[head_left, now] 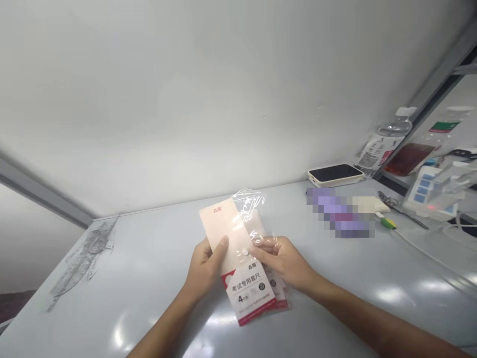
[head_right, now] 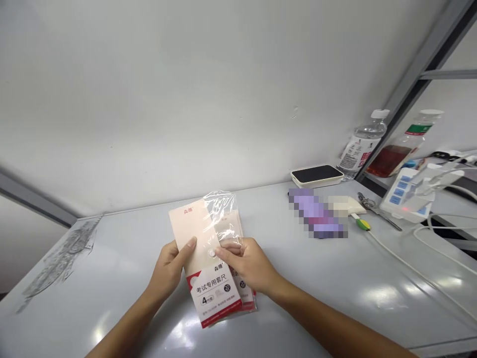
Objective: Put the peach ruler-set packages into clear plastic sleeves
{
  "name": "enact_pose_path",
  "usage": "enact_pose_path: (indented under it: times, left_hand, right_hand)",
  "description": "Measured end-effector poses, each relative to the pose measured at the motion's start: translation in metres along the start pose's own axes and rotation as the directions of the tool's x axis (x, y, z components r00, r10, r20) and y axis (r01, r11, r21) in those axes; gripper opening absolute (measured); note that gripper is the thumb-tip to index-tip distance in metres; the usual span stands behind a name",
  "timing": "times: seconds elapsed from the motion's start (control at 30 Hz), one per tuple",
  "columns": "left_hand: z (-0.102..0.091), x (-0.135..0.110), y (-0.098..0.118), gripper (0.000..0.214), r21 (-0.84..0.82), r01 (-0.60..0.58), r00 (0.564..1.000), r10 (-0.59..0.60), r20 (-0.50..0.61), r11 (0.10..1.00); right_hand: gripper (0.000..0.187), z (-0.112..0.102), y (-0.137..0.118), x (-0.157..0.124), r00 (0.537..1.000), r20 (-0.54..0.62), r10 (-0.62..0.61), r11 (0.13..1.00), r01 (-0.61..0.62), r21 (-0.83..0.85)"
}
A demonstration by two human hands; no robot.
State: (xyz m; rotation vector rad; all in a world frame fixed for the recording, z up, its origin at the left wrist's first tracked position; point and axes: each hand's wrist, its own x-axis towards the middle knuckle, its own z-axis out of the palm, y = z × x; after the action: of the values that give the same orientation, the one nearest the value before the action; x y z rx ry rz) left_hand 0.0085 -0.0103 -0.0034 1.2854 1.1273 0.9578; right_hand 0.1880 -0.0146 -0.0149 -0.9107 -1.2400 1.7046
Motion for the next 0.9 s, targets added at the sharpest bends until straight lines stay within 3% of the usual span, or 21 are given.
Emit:
enact_pose_path:
  times: [0.13, 0.37, 0.6, 0.9]
  left_hand:
    - [-0.002, 0.000, 0.001, 0.036, 0.022, -0.018, 0.998, 0.016, 0.064, 1.000]
    - [-0.004, 0.003, 0.004, 0.040, -0.008, 0.066, 0.980, -0.063, 0.189, 0.998]
    - [-0.011, 0.004, 0.003, 0.037, -0.005, 0.072, 0.969, -0.069, 0.239, 0.997]
    - [-0.010, 0.004, 0.009, 0.038, 0.026, 0.108, 0.933, -0.111, 0.343, 0.994]
  right_hand:
    - [0.037, 0.001, 0.000, 0.000, 0.999, -0.046, -0.019, 0.999, 0.020, 0.025]
    - [0.033, 0.001, -0.001, 0.000, 0.999, 0.047, 0.018, 1.000, -0.019, 0.017]
    - [0.035, 0.001, -0.005, 0.000, 0.997, -0.065, -0.033, 0.999, 0.031, -0.038]
    - [0.026, 0.001, 0.000, 0.001, 0.998, -0.057, -0.031, 0.999, 0.030, -0.015]
